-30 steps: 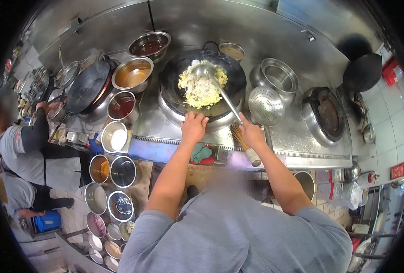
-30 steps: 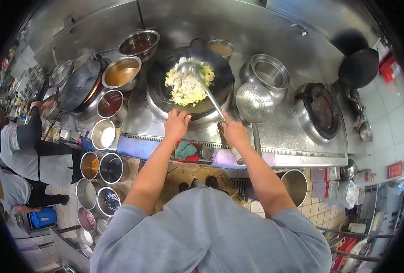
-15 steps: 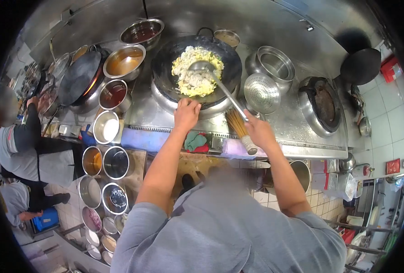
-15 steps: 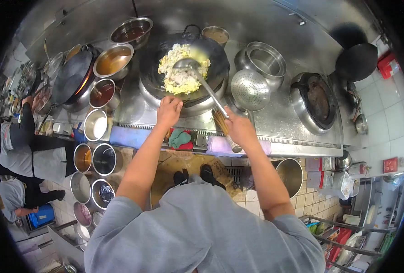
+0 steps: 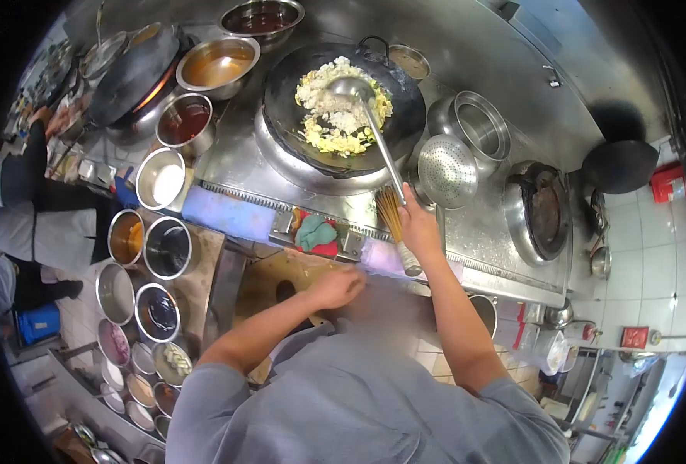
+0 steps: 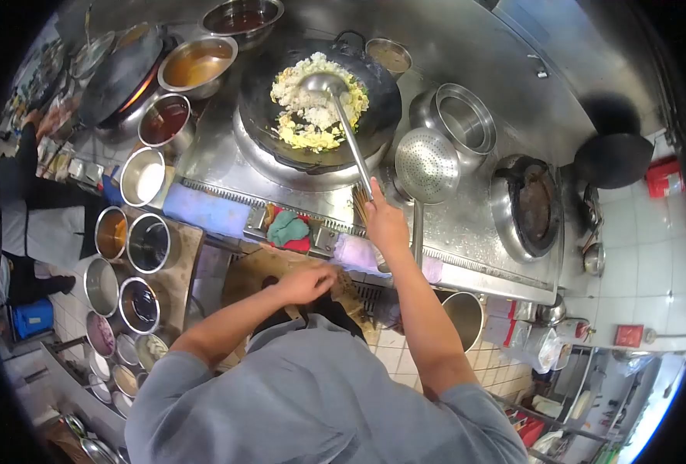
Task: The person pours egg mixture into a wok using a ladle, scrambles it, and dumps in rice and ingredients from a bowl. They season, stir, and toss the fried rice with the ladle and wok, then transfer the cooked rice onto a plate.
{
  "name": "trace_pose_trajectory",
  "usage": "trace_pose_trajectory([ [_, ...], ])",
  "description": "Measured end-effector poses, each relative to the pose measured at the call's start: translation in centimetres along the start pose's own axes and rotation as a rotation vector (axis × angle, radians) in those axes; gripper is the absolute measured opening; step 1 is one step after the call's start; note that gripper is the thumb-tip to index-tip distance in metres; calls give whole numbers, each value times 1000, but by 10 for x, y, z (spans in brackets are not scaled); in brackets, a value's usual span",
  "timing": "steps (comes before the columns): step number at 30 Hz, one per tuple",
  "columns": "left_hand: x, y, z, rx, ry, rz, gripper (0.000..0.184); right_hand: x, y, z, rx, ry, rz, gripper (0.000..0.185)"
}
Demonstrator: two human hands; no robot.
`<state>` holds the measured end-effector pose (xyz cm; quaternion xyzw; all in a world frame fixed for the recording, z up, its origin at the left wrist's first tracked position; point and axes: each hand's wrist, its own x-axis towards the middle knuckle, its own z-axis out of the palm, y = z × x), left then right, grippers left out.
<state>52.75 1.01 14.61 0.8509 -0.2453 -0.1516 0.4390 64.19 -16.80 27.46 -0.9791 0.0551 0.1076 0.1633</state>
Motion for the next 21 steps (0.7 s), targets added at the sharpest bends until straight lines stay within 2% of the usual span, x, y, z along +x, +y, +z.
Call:
trace_pose_trajectory([
  [1,-5,-20,33,-73,-132,-115,38,4,6,-2,-19,-7,-8,48],
  [3,-4,-101,123,109,-177,-188,59,23,17,-12,38,56,-183,49],
  [4,-1,-111,134,101,-151,-184,59,15,11,-33,126,42,-188,48],
  [6,14,-125,149,225,-201,-490,77,12,49,-32,169,205,-441,48],
  [7,22,-127,153,210,-169,-491,77,1,58,-42,332,75,-282,49],
  [8,26,-125,157,221,-214,-580,79,-14,61,-54,486,-63,-115,50],
  [10,36,-132,173,239,-332,-683,82,-44,55,-84,628,-131,50,52],
  [12,47,-129,172,212,-321,-729,80,-55,72,-94,705,-93,115,52],
  [15,62,-149,200,283,-310,-750,79,-47,111,-98,902,-173,12,57],
  [16,63,-157,195,147,-360,-711,68,-43,108,-105,1020,-266,-18,57],
  [17,59,-161,202,92,-257,-634,56,-39,104,-114,1137,-379,-44,56],
  [19,38,-186,231,-71,29,-530,43,-8,119,-106,1842,-809,50,50],
  [20,8,-146,200,-189,149,-638,43,9,115,-95,1692,-684,41,50],
  [21,-25,-96,153,-195,183,-757,43,26,114,-75,1544,-562,14,49],
])
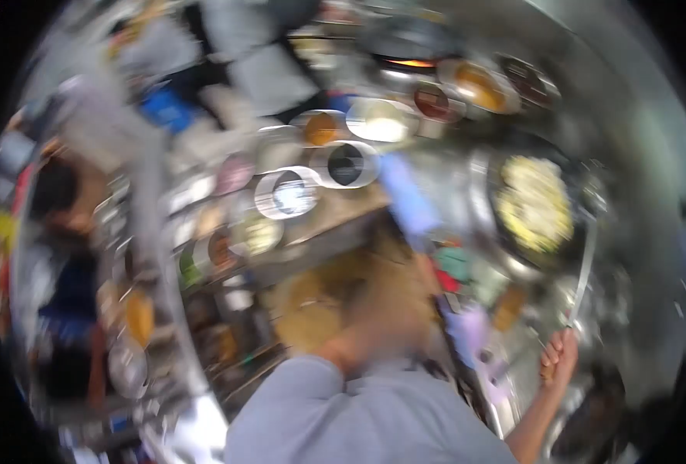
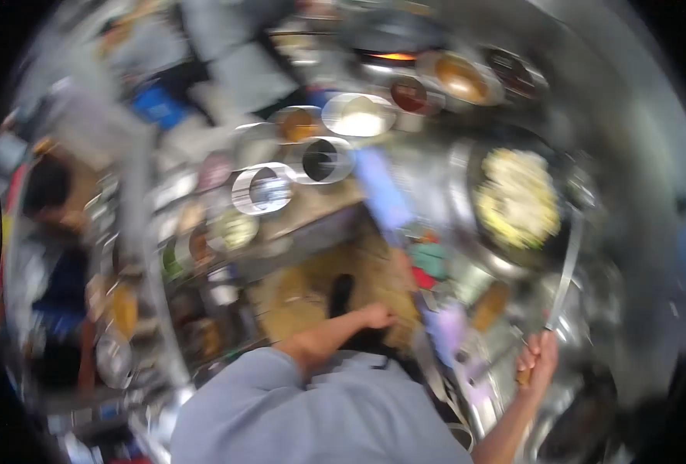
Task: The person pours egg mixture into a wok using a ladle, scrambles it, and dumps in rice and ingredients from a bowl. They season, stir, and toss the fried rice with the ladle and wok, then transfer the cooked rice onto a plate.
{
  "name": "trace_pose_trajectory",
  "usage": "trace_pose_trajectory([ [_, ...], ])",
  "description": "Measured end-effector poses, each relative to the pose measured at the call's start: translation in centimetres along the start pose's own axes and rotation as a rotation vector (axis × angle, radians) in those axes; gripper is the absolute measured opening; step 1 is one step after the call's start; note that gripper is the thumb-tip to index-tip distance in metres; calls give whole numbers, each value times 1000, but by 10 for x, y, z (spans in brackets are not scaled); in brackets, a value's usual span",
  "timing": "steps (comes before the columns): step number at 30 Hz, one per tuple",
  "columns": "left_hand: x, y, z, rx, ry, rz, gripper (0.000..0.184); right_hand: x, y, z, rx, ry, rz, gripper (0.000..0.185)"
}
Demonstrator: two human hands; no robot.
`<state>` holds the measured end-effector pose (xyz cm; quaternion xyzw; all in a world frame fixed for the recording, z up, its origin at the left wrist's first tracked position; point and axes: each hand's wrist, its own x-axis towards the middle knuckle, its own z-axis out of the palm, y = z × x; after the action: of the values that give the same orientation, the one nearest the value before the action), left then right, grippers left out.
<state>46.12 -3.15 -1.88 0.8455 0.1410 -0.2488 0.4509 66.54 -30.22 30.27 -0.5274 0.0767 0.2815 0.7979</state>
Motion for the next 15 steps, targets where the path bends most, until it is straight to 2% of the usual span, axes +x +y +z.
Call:
trace_pose_trajectory([
  [1,-36,-9,-10,-58,182,-62,35,33,19,-17,-500,162,-94,51],
  [2,-75,-30,-25,-37,293,-75,29,37,27,-5,-682,239,-129,52],
  [3,-116,-53,-46,-9,417,-88,24,67,31,-29,-613,172,-129,53],
  [4,-164,-77,-70,-72,539,-175,19,76,27,-17,-565,184,-80,63],
  [5,-222,-90,-98,-300,723,-223,20,121,27,-44,-460,192,68,55],
  [6,-270,-115,-115,-85,920,-406,20,119,19,-34,-400,-157,95,25],
  [7,-328,-135,-145,132,1097,-543,21,124,23,-24,-426,-204,16,24],
  [8,-404,-152,-171,-66,1225,-617,23,130,25,-16,-438,-231,-72,23],
  [9,-477,-99,-195,620,1456,-694,21,132,25,-4,-418,-191,-96,21],
  [10,-553,-147,-222,591,1824,-800,15,130,23,9,-393,-144,-124,19],
  [11,-622,-78,-238,678,2144,-468,12,120,16,29,-403,-94,-172,15],
  [12,-676,-10,-245,701,2319,-628,13,141,11,20,-379,-190,-161,15],
  [13,-723,33,-252,917,2489,-639,16,163,8,16,-371,-228,-179,14],
  [14,-770,56,-252,830,2580,-936,21,173,5,17,-360,-260,-198,13],
  [15,-810,86,-254,879,2622,-940,31,169,1,29,-327,-258,-247,11],
])
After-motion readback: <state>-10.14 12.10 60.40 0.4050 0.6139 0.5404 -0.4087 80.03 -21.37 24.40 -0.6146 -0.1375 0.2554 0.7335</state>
